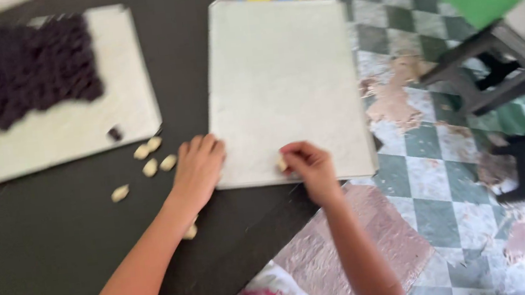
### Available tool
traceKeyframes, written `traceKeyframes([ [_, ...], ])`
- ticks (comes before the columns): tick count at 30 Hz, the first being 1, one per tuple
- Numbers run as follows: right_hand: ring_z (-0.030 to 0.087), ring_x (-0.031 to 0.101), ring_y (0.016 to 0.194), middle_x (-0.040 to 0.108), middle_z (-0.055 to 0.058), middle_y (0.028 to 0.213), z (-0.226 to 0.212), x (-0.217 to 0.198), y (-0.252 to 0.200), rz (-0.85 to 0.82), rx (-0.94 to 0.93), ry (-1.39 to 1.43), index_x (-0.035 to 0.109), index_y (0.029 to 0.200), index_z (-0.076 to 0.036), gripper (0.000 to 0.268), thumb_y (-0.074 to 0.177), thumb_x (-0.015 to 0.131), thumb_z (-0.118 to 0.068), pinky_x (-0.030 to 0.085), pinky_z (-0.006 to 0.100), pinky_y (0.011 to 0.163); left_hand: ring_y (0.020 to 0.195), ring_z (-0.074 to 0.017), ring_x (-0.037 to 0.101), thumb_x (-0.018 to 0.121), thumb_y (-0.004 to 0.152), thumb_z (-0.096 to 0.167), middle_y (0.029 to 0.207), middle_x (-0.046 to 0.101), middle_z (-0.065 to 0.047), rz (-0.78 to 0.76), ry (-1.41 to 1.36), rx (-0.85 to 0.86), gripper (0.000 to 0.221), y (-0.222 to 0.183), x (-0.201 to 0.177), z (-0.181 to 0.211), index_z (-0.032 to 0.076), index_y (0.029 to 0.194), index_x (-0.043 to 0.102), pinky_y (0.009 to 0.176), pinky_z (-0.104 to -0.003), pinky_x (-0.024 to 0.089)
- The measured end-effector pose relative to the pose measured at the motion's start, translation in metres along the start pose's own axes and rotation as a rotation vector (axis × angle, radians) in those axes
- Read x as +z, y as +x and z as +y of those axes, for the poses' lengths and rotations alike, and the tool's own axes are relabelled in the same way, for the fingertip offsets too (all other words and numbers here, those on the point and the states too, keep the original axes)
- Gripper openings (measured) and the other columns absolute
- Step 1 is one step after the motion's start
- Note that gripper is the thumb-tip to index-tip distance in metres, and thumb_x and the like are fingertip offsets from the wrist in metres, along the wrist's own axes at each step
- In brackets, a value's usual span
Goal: Preparing filled pastries by flattening dough, adding filling, and rolling them into balls before arranging them on a tray.
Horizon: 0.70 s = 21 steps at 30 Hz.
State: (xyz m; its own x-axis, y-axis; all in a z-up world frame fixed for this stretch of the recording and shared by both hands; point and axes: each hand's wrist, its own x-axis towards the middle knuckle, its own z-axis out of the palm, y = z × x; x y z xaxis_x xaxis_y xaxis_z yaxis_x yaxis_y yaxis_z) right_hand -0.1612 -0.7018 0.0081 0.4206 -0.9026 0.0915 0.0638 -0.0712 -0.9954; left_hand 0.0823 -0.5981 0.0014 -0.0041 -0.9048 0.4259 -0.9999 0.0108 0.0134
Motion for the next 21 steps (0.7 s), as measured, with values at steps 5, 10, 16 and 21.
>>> traceKeyframes([
  [5,0.017,0.067,0.065,0.069,0.015,0.078,-0.009,0.012,0.0,0.01,0.077,0.111,0.069,0.099,0.008,0.016,0.085,0.071,0.001,0.06,0.028,0.057,0.096,-0.0199,0.047,0.05,0.096,0.028,0.093,0.048,0.004,-0.122,-0.06,0.0,0.009,0.004,0.011,-0.016,0.019,0.098,0.05,0.08,-0.038,0.034],
  [10,0.01,0.062,0.064,0.069,0.008,0.075,-0.009,0.017,-0.007,0.039,0.037,0.044,0.072,0.099,0.002,0.016,0.084,0.074,-0.004,0.054,0.021,0.057,0.093,-0.0188,0.048,0.06,0.093,0.033,0.086,0.05,0.004,0.029,-0.15,-0.121,0.016,0.009,0.007,-0.019,0.021,0.103,0.059,0.079,-0.036,0.036],
  [16,0.012,0.061,0.068,0.069,0.009,0.077,-0.035,0.085,-0.064,-0.162,-0.054,-0.004,0.074,0.096,-0.002,0.014,0.082,0.071,0.001,0.054,0.026,0.064,0.08,-0.0222,0.062,0.076,0.086,0.016,0.085,0.059,-0.002,0.188,-0.579,-0.406,0.013,-0.051,-0.132,0.007,0.018,0.096,0.069,0.071,-0.03,0.05],
  [21,0.028,0.07,0.081,0.069,0.011,0.088,-0.059,0.147,-0.103,-0.445,-0.338,-0.168,0.072,0.092,-0.006,0.012,0.082,0.071,0.001,0.057,0.036,0.073,0.086,-0.0215,0.064,0.075,0.086,0.016,0.094,0.063,-0.003,0.179,-0.629,-0.654,0.013,-0.143,-0.155,0.012,0.018,0.099,0.071,0.076,-0.031,0.053],
])
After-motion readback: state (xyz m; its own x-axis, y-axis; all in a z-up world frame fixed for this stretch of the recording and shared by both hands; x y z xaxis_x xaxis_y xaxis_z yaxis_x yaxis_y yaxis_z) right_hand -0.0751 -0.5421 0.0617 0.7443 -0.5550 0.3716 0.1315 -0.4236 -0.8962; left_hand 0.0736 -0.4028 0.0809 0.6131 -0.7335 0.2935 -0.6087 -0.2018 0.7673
